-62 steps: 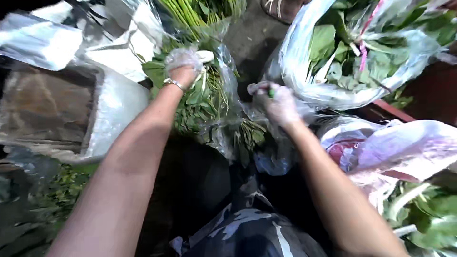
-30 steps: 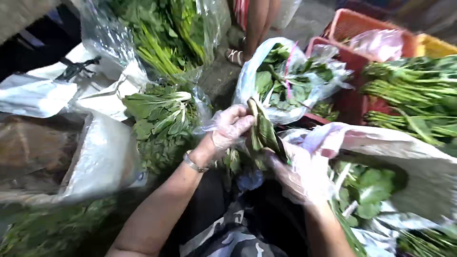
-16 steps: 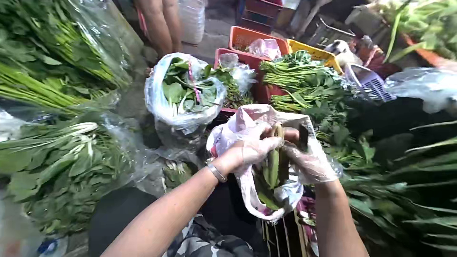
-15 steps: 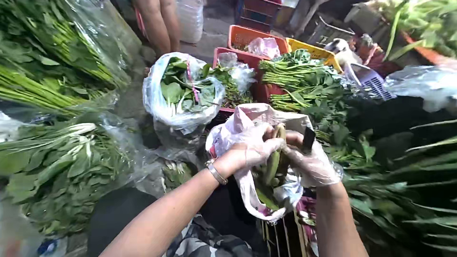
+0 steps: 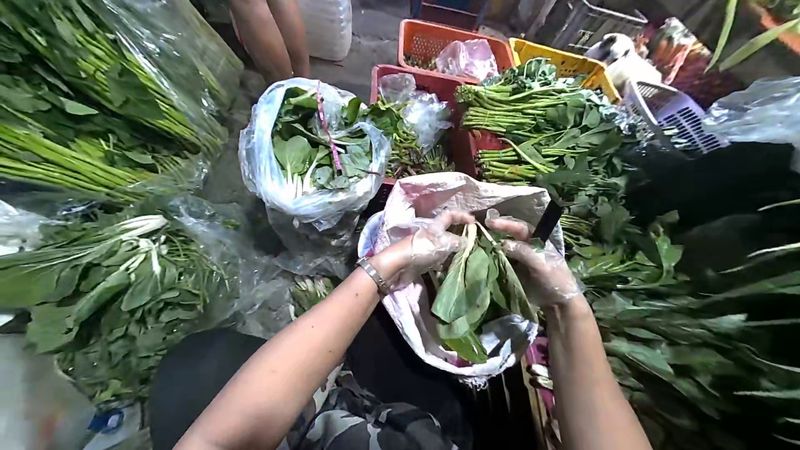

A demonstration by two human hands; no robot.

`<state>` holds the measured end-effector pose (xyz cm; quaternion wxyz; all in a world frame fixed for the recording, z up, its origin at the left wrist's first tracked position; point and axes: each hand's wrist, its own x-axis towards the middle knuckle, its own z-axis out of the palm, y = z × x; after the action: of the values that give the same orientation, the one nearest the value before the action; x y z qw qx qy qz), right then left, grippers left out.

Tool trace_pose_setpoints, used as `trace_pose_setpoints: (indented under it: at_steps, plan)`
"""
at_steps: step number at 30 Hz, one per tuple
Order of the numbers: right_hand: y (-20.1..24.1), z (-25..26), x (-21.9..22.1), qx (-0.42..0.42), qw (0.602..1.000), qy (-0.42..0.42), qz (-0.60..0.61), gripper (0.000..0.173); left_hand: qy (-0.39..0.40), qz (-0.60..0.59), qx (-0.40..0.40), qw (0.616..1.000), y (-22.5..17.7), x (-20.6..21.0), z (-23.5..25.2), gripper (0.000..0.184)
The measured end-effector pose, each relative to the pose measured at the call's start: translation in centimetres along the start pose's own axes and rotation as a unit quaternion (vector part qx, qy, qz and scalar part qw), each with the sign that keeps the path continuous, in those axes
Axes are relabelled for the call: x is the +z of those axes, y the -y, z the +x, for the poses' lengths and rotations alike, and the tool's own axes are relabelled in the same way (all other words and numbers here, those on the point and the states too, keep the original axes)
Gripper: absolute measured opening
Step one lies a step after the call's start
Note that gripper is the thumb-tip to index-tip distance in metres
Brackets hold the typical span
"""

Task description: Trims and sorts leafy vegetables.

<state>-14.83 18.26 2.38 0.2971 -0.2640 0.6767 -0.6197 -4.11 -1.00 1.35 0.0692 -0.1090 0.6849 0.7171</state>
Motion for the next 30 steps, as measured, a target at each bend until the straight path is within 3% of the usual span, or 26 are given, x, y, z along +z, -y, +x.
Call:
trace_pose_setpoints:
  at_steps: [4, 5, 7, 9, 12, 14, 18, 21, 26, 30]
  plan:
    - [-0.9, 0.7, 0.2, -0.140, 0.980, 0.055, -0.130, 0.034, -0.023, -0.118, -0.057, 0.991, -0.2, -0.4, -1.8, 0.022]
    - [-1.4, 1.0, 0.5, -0.166, 0.975, 0.051, -0.141, 0.032, -0.037, -0.209, -0.069, 0.975, 0.1, -0.5, -2.6, 0.020]
    - [-2.5, 1.3, 1.2, -0.164, 0.983, -0.009, -0.079, 0.018, 0.010, -0.331, -0.040, 0.943, 0.0, -0.1, -3.2, 0.029]
    - [-3.2, 1.2, 2.7, -0.116, 0.987, -0.113, 0.005, 0.011, -0.001, -0.279, -0.037, 0.960, -1.1, 0.9, -2.4, 0.025]
    - [-3.3, 0.7, 5.3, -0.036, 0.973, -0.209, 0.096, 0.006, -0.120, -0.096, -0.058, 0.986, -0.9, 2.1, -1.2, 0.014]
    - [-3.5, 0.5, 6.7, -0.010, 0.959, -0.240, 0.149, 0.006, -0.161, -0.025, -0.072, 0.984, 0.1, 2.5, -0.7, 0.028]
    - [-4.8, 0.3, 7.8, -0.016, 0.949, -0.266, 0.169, 0.004, -0.212, -0.105, -0.045, 0.971, 0.5, 3.3, -0.8, 0.026]
    - [-4.7, -0.3, 8.7, -0.004, 0.949, -0.270, 0.164, 0.005, -0.215, 0.000, -0.061, 0.975, 2.1, 3.0, -0.4, 0.047]
    - [-4.7, -0.4, 8.6, 0.016, 0.942, -0.261, 0.210, 0.009, -0.224, -0.005, -0.044, 0.974, 2.5, 2.5, -0.5, 0.027]
    - [-4.9, -0.5, 8.3, 0.044, 0.947, -0.230, 0.219, 0.011, -0.262, 0.089, -0.004, 0.961, 2.5, 2.9, -1.1, 0.034]
